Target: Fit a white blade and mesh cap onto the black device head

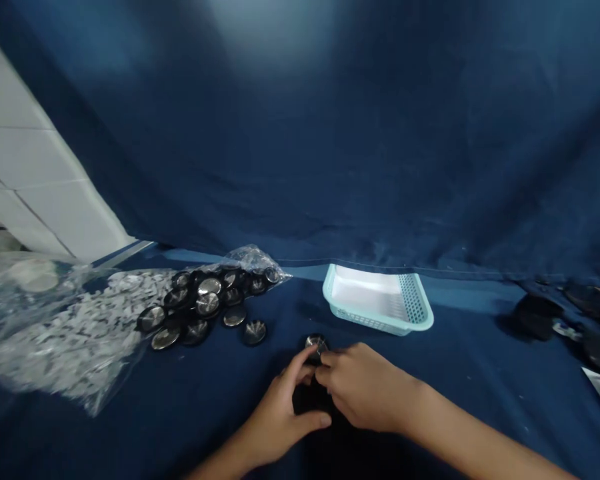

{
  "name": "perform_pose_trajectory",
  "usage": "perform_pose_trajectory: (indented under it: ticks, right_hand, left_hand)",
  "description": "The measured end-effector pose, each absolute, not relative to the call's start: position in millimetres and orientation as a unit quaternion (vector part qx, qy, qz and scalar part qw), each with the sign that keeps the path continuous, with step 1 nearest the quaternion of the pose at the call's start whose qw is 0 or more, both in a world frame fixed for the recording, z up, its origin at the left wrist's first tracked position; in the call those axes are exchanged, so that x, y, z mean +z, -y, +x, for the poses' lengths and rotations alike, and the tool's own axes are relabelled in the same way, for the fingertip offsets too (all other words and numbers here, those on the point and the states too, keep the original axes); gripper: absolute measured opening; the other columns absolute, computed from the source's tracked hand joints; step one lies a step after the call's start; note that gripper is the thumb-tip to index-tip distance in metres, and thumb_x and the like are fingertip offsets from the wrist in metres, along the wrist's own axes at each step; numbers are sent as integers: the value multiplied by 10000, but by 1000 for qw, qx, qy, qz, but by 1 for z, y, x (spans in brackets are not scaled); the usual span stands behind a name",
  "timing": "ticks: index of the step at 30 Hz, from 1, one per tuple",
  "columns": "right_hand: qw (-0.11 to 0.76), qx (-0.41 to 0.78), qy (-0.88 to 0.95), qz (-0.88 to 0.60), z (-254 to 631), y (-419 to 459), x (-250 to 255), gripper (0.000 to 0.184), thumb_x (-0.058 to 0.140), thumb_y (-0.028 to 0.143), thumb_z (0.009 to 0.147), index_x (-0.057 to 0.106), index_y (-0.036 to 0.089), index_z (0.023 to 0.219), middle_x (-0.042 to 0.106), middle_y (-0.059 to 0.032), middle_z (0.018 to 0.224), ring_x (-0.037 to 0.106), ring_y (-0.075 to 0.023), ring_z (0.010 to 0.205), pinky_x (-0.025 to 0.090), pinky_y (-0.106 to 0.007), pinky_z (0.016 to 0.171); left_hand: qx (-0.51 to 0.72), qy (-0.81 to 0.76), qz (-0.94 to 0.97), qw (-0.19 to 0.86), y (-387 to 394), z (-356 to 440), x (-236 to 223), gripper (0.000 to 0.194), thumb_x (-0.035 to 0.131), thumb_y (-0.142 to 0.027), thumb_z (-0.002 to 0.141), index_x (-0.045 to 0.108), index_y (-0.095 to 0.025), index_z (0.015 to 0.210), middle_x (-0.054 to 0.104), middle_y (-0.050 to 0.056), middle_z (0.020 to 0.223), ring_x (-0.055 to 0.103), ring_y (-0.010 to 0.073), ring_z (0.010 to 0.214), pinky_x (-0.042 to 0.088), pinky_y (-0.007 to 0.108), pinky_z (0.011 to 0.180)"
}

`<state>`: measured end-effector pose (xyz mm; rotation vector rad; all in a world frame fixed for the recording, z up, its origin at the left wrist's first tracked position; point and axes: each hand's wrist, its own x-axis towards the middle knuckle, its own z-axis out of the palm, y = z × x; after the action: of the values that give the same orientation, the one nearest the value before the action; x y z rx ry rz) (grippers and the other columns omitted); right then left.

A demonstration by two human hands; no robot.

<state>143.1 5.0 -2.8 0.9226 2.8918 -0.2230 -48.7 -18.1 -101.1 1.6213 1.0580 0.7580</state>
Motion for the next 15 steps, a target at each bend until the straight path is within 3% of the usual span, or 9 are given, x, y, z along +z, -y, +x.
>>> perform_pose_trajectory:
  ticks: [6, 12, 15]
  right_hand:
    - [90, -21, -933, 347, 133, -9, 3, 207, 482, 182, 853, 684, 167, 900, 701, -84, 906, 677, -244, 770, 385, -298, 597]
    - [60, -2, -914, 401, 128, 3, -4, 221, 480, 164, 822, 701, 154, 812, 717, -100, 859, 682, -244, 756, 335, -278, 577]
    - [53, -8, -909, 413, 127, 6, -9, 208, 494, 170, 812, 701, 159, 796, 716, -91, 844, 677, -234, 756, 323, -268, 576]
  left_hand:
    - [345, -393, 709, 473, 7, -48, -98, 924, 805, -329, 691, 311, -256, 1469, 633, 94, 1189, 584, 251, 1080, 422, 423, 1002]
    - [366, -374, 756, 393, 19, -51, -90, 908, 822, -366, 664, 363, -244, 1438, 634, 104, 1231, 624, 260, 1066, 487, 402, 947]
    - [395, -389, 764, 331, 23, -61, -79, 780, 764, -384, 734, 393, -233, 1403, 633, 83, 1228, 661, 200, 967, 512, 342, 906]
